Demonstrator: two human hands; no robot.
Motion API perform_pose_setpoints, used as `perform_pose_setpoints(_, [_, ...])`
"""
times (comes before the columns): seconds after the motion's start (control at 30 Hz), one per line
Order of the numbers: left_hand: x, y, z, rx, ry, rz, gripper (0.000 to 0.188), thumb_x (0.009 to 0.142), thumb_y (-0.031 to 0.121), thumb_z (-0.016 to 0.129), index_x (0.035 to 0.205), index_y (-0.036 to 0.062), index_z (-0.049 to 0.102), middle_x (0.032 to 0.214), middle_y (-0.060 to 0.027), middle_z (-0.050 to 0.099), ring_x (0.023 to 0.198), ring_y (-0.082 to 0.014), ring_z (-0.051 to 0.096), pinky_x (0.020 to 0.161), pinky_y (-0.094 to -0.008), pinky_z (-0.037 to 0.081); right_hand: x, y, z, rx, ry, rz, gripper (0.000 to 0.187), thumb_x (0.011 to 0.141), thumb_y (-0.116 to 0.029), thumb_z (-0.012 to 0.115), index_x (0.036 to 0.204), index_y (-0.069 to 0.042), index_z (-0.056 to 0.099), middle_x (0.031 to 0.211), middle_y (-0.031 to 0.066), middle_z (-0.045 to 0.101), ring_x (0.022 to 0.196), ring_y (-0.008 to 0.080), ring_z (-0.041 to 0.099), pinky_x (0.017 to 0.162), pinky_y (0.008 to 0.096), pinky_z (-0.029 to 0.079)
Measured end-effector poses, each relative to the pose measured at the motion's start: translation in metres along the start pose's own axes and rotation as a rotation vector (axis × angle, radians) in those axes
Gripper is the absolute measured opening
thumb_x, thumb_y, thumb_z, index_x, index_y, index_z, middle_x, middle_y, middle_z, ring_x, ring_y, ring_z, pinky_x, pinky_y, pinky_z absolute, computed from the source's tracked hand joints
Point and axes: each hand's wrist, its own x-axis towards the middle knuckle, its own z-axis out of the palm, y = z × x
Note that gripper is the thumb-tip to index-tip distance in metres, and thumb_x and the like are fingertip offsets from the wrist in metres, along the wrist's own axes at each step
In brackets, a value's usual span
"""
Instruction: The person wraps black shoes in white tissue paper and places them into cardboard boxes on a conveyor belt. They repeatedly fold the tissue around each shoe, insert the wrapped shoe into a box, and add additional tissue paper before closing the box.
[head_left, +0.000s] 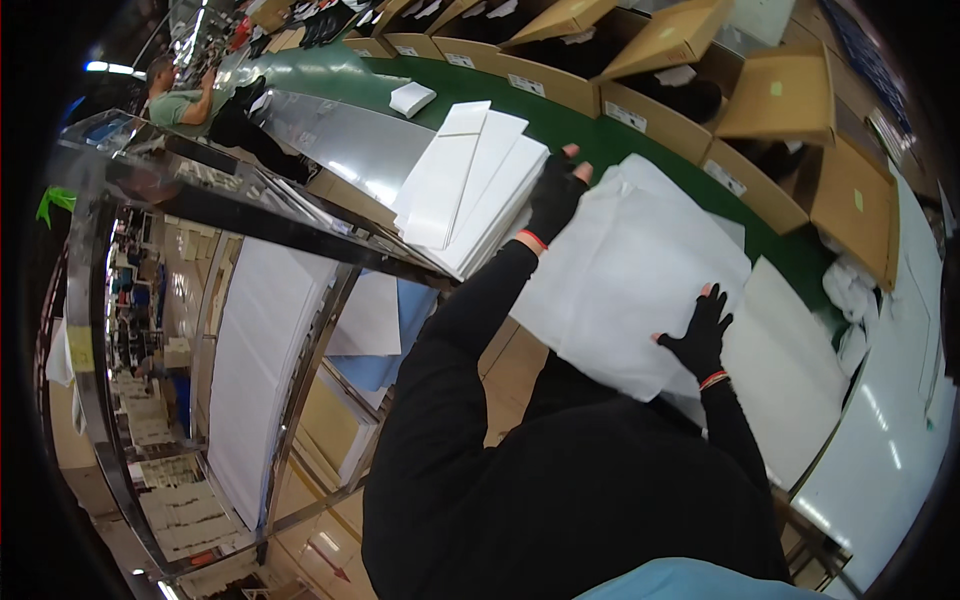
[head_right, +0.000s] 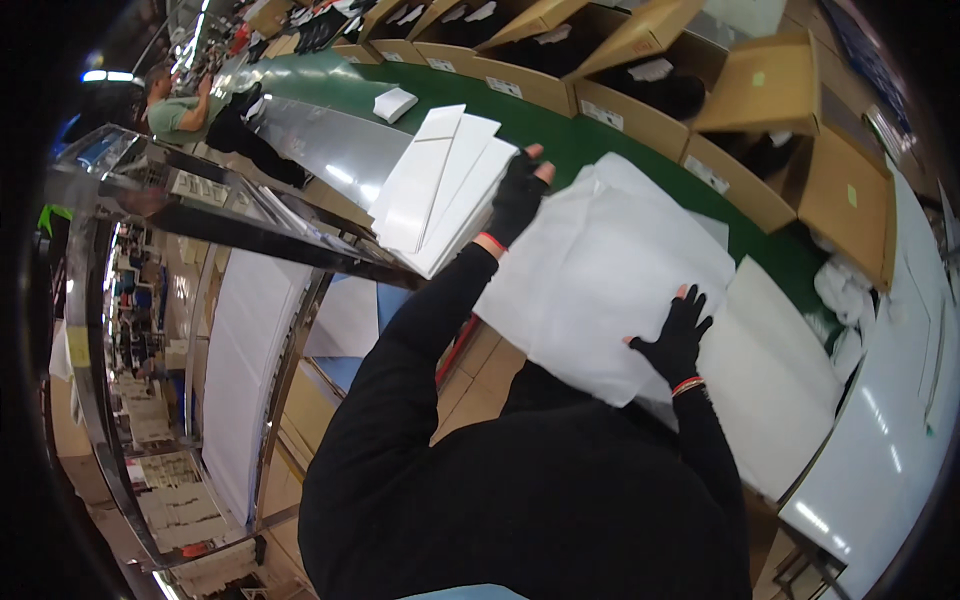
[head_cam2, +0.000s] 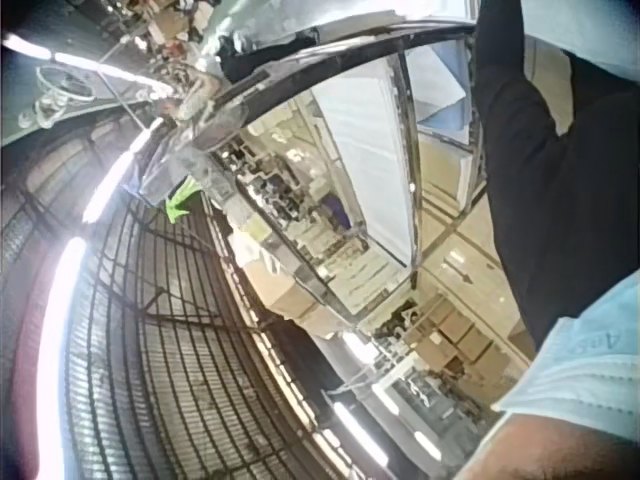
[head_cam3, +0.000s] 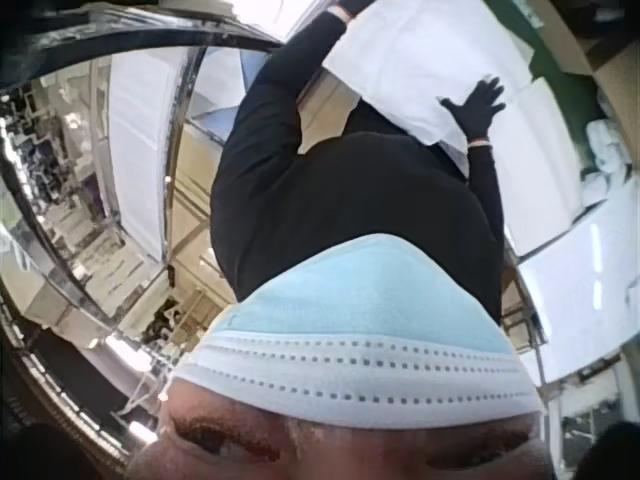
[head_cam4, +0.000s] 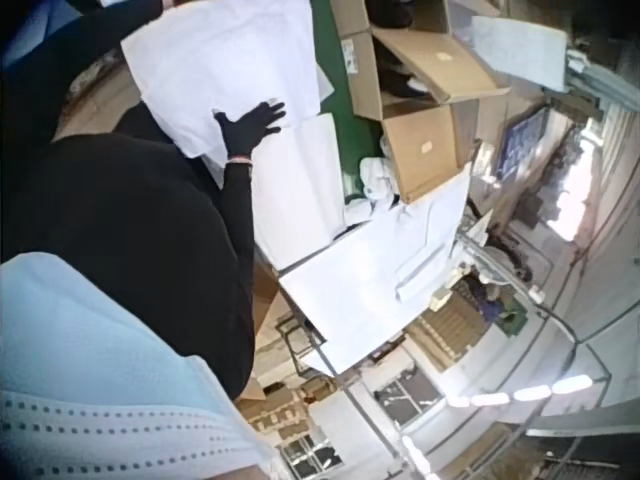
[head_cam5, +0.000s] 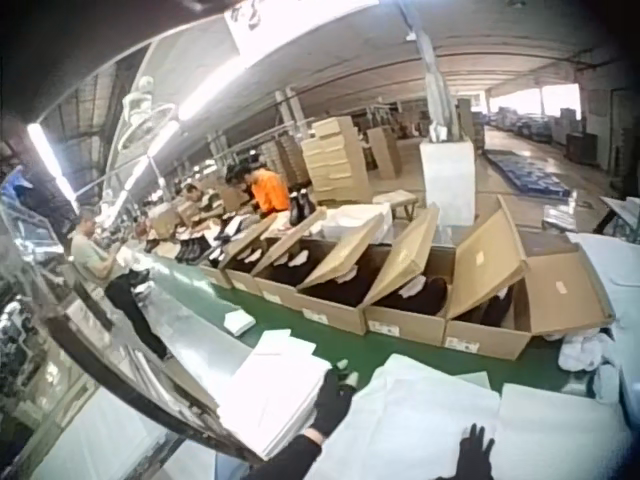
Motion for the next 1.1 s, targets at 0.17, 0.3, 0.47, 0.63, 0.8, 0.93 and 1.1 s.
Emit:
perform_pose_setpoints(0.17, [0.127,-0.09,-0.076,-0.109,0.371,-0.28,0.034,0.093,0.026,0.058,0.114,0.0001,0.054,0.095,-0.0102,0.063,0.083,-0.0183,0.06,0.074,-0.0297,0.048,0.042,-0.048,-0.005,-0.078,-0.238,-0.021,0.147,0.048,-0.075,0.073,0.147,0.005,0.0,0.152,0.0311,0.0,0.14,0.0493,-0.001,0.102,0.072,0.005])
perform_pose_setpoints(0.3, [0.204,-0.154,-0.151,-0.294,0.459,-0.596,0.036,0.091,0.031,0.059,0.112,0.0019,0.056,0.086,-0.0099,0.065,0.076,-0.017,0.062,0.069,-0.03,0.049,0.055,-0.058,-0.014,-0.1,-0.374,0.089,0.151,0.043,-0.074,0.076,0.147,0.006,0.001,0.151,0.0341,-0.001,0.139,0.0511,-0.004,0.104,0.0699,-0.001])
perform_pose_setpoints(0.47, [0.267,-0.27,-0.25,0.449,0.436,-0.672,0.055,0.08,0.043,0.064,0.114,0.0009,0.058,0.103,-0.0221,0.066,0.102,-0.0356,0.061,0.089,-0.0417,0.047,0.068,-0.068,-0.021,-0.156,-0.479,0.138,0.152,0.041,-0.074,0.077,0.146,0.007,0.002,0.149,0.0355,-0.001,0.139,0.0515,-0.004,0.105,0.0682,-0.002])
perform_pose_setpoints(0.63, [0.307,-0.314,-0.309,0.796,0.273,-0.778,0.067,0.076,0.048,0.064,0.125,0.0044,0.051,0.12,-0.0253,0.055,0.109,-0.0408,0.057,0.091,-0.0475,0.047,0.076,-0.065,-0.015,-0.188,-0.542,0.144,0.159,0.037,-0.075,0.078,0.146,0.006,-0.005,0.148,0.0373,-0.007,0.139,0.0524,-0.008,0.106,0.068,-0.003])
perform_pose_setpoints(0.8, [0.326,-0.37,-0.338,0.874,0.148,-0.852,0.084,0.071,0.059,0.069,0.13,0.0061,0.044,0.123,-0.0275,0.051,0.111,-0.042,0.056,0.091,-0.0489,0.047,0.088,-0.069,-0.008,0.049,-0.524,0.527,0.112,0.074,-0.061,0.062,0.148,0.0,0.003,0.151,0.0317,0.002,0.14,0.0493,-0.007,0.107,0.0677,0.0])
perform_pose_setpoints(0.93, [0.334,-0.407,-0.337,0.645,-0.234,-0.866,0.083,0.055,0.051,0.083,0.122,0.0071,0.06,0.122,-0.0152,0.061,0.111,-0.0313,0.059,0.096,-0.0394,0.047,0.089,-0.056,0.02,-0.141,-0.548,0.582,0.05,0.1,-0.023,0.033,0.146,-0.006,0.023,0.151,0.0254,0.02,0.141,0.0452,0.011,0.111,0.0609,0.009])
perform_pose_setpoints(1.1, [0.335,-0.358,-0.33,0.138,0.037,-0.774,0.066,0.066,0.035,0.084,0.112,-0.0052,0.061,0.098,-0.0154,0.068,0.085,-0.0256,0.068,0.075,-0.0363,0.055,0.085,-0.064,0.024,-0.275,-0.575,0.619,0.049,0.101,-0.027,0.03,0.145,-0.006,0.027,0.151,0.0223,0.023,0.142,0.0396,0.015,0.113,0.055,0.012])
